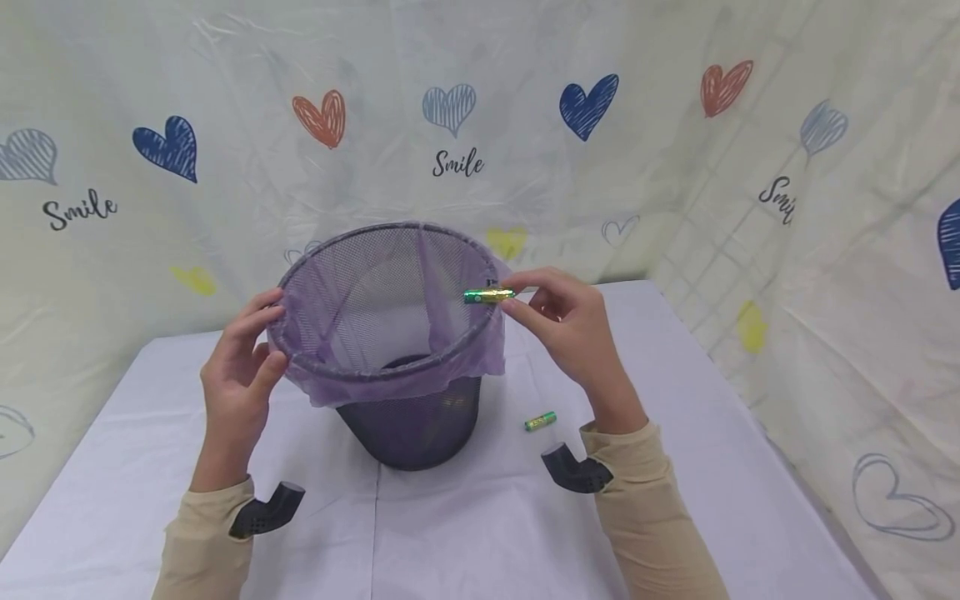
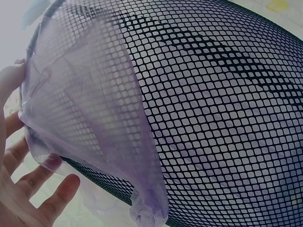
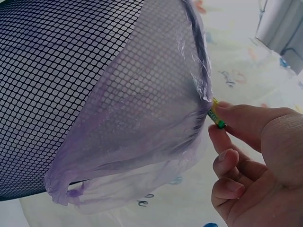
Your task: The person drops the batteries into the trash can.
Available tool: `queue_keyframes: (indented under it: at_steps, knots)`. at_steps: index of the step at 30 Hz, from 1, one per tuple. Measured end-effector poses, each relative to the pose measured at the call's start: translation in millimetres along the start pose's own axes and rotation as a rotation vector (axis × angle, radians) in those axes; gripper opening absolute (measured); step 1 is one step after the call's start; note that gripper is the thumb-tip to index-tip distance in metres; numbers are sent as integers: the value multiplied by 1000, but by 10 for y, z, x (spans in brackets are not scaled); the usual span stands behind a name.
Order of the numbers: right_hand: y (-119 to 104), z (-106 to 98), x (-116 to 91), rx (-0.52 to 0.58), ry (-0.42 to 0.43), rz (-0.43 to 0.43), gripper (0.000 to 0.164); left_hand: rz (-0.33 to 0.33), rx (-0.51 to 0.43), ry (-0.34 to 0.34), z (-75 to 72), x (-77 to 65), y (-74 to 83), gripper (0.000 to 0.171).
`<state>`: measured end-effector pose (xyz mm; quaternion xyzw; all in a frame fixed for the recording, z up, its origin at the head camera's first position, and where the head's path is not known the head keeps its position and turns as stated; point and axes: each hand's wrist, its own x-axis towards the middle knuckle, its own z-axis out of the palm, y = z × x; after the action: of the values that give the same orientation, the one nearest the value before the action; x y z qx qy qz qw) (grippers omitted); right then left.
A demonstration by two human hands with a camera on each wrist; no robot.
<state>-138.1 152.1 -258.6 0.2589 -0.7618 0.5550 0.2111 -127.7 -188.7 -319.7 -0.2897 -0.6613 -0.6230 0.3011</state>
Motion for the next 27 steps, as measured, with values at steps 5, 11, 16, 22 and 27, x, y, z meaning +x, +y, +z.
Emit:
queue_keyframes:
  at_steps: [5, 11, 16, 22, 27]
  knots:
    - [6, 10, 10, 14, -5, -7, 24, 1, 7, 0, 1, 1, 1, 44]
    - [-12, 25, 33, 7, -14, -11, 22, 1, 11, 0, -2, 1, -3, 44]
    - [-17, 37, 51, 17, -28, -26, 22, 0, 7, -1, -3, -1, -7, 44]
    - [-20, 44, 64, 1, -34, -42, 24, 2, 11, -1, -7, -1, -11, 44]
    - [-20, 33, 64, -24, -32, -64, 28, 5, 3, 0, -13, -5, -22, 44]
